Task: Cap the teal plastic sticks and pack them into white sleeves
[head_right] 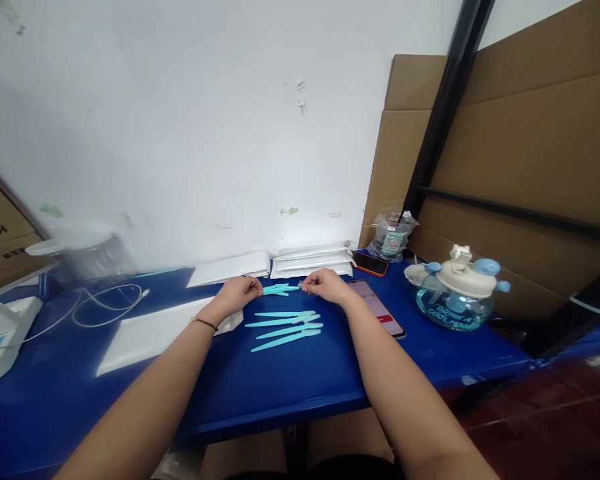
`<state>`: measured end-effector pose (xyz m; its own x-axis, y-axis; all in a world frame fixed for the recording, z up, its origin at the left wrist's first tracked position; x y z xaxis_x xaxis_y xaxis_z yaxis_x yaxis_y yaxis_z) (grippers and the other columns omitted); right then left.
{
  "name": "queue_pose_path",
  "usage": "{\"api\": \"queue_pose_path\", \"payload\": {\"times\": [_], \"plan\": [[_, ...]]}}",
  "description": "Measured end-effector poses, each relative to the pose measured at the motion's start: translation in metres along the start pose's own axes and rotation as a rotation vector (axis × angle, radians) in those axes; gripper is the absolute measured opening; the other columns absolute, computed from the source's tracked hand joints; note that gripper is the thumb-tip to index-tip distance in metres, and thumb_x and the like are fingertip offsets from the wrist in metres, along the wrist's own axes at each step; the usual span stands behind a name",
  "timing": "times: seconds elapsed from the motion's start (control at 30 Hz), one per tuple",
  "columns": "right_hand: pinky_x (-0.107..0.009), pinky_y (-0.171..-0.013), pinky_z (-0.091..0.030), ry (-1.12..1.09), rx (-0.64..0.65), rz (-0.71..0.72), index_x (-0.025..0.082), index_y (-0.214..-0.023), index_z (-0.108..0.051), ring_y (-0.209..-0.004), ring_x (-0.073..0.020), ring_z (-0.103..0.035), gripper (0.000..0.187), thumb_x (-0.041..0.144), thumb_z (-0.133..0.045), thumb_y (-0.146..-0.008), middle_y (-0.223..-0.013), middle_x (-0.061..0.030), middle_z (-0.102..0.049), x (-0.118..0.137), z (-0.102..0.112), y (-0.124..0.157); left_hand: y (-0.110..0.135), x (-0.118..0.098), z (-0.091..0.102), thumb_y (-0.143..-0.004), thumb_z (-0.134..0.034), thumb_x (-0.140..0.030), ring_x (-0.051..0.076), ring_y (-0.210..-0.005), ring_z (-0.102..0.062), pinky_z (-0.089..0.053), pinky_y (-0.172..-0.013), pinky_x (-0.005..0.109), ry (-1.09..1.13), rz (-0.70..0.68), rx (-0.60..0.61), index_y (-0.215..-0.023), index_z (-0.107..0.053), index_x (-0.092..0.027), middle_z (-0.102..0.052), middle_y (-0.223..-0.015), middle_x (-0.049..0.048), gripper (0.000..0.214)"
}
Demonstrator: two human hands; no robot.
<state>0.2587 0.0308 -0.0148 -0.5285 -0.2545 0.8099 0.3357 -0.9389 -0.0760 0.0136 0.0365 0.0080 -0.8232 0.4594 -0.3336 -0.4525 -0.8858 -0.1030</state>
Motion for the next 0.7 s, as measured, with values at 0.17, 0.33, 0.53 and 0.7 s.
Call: {"api": "queue_pose_path", "payload": {"times": [0.17,0.33,0.53,0.7], "plan": [[-0.024,-0.062,-0.040,0.258,-0.184,0.014,0.017,-0.080,-0.069,-0.069,-0.0148,-0.055,0.026,0.037,-0.066,-0.066,-0.080,-0.0048,-0.066,0.000,0.012,0.001,0.003,0.005,0.007,-0.076,-0.052,-0.037,0.019,-0.084,-0.057,-0.039,-0.072,0.027,-0.056,0.039,-0.068,-0.086,-0.064,-0.023,-0.065,-0.087,0.0027,0.021],[-0.023,-0.056,-0.039,0.157,0.116,-0.002,0.015,-0.077,-0.070,-0.061,-0.0135,-0.054,0.028,0.040,-0.066,-0.065,-0.067,-0.0026,-0.064,0.011,0.004,0.010,0.008,-0.019,-0.003,-0.070,-0.058,-0.048,0.018,-0.082,-0.057,-0.039,-0.070,0.025,0.015,-0.157,0.075,-0.086,-0.066,-0.023,-0.063,-0.088,0.0023,0.031],[-0.023,-0.054,-0.037,0.163,0.326,-0.006,0.017,-0.077,-0.071,-0.060,-0.0138,-0.054,0.033,0.043,-0.072,-0.058,-0.066,-0.0024,-0.062,0.022,-0.001,0.019,0.004,-0.017,-0.018,-0.076,-0.051,-0.038,0.016,-0.071,-0.057,-0.038,-0.061,0.023,0.006,-0.114,0.164,-0.074,-0.066,-0.022,-0.065,-0.079,0.0026,0.023],[-0.024,-0.055,-0.038,0.188,0.359,-0.003,0.016,-0.073,-0.069,-0.059,-0.0149,-0.054,0.027,0.038,-0.072,-0.059,-0.066,-0.0035,-0.063,0.025,-0.005,0.020,0.006,-0.012,-0.015,-0.072,-0.055,-0.047,0.015,-0.069,-0.057,-0.037,-0.059,0.023,0.047,-0.129,0.162,-0.077,-0.067,-0.023,-0.065,-0.079,0.0010,0.027]]}}
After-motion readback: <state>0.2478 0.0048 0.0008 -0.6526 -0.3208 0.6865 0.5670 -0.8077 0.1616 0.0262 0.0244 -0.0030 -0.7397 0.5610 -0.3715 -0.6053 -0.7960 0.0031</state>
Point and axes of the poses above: each hand's wrist, its own y-axis away from the middle knuckle, its own z-axis out of the back of the hand, x = y × z, the point moved 3 cm from there along -y, towards the middle knuckle
